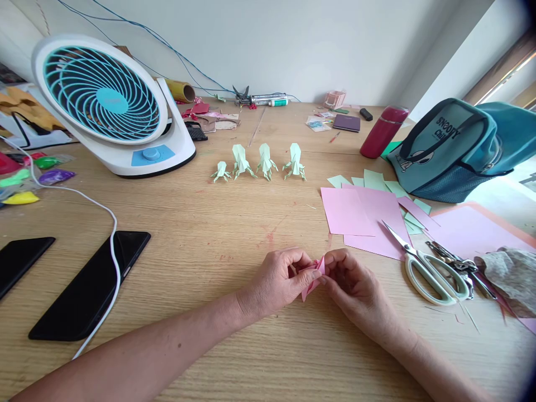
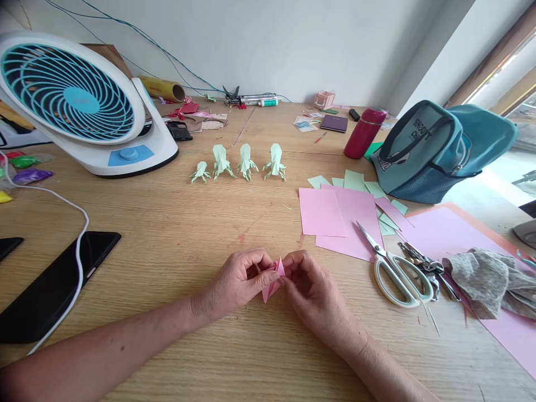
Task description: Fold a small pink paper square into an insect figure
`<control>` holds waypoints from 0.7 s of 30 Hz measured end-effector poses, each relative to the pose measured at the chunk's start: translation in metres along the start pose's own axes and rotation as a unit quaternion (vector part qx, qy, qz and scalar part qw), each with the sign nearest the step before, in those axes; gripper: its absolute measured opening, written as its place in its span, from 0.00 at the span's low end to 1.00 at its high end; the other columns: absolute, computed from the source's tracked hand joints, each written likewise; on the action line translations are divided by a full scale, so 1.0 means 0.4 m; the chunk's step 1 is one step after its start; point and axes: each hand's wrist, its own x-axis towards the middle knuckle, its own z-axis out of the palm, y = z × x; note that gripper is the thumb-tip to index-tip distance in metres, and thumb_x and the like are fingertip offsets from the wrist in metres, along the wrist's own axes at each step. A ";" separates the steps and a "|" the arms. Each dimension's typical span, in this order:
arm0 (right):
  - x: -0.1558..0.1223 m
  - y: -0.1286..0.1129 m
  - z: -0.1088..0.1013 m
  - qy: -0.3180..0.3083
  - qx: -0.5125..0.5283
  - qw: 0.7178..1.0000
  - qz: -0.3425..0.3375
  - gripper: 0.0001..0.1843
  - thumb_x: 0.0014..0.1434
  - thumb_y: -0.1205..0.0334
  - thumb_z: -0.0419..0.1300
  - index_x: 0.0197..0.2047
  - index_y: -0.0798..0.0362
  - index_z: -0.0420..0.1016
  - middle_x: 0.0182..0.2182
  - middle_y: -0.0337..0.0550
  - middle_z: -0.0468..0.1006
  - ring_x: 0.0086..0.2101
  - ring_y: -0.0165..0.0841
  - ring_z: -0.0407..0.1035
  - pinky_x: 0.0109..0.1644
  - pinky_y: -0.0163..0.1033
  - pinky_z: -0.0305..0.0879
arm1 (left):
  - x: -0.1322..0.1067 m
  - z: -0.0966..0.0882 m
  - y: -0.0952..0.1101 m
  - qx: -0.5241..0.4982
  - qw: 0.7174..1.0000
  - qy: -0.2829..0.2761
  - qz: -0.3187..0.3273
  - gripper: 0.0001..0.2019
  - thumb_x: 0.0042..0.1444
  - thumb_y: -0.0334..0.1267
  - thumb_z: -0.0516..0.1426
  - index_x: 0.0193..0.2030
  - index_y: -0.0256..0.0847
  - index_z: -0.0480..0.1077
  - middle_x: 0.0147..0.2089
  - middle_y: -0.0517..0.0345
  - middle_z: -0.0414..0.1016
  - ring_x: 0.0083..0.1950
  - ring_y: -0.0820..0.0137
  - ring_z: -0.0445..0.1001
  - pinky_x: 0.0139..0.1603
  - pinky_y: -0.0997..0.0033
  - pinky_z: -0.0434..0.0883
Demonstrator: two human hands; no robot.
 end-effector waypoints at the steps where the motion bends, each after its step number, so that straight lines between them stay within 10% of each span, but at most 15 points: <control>1: 0.000 0.001 0.000 0.005 0.000 1.000 -0.006 0.02 0.68 0.61 0.58 0.43 0.48 0.67 0.35 0.40 0.74 0.35 0.32 0.71 0.39 0.36 0.70 | 0.000 0.000 0.001 -0.003 1.000 -0.005 -0.004 0.12 0.58 0.41 0.61 0.28 0.37 0.68 0.24 0.61 0.71 0.23 0.77 0.68 0.24 0.78 0.63; 21: 0.001 -0.004 0.005 -0.018 -0.005 1.000 0.018 0.10 0.65 0.62 0.59 0.50 0.47 0.67 0.37 0.41 0.76 0.37 0.33 0.73 0.40 0.37 0.72 | 0.005 -0.004 -0.007 -0.036 0.999 -0.002 0.010 0.17 0.60 0.48 0.59 0.30 0.35 0.72 0.27 0.57 0.73 0.28 0.74 0.70 0.30 0.75 0.67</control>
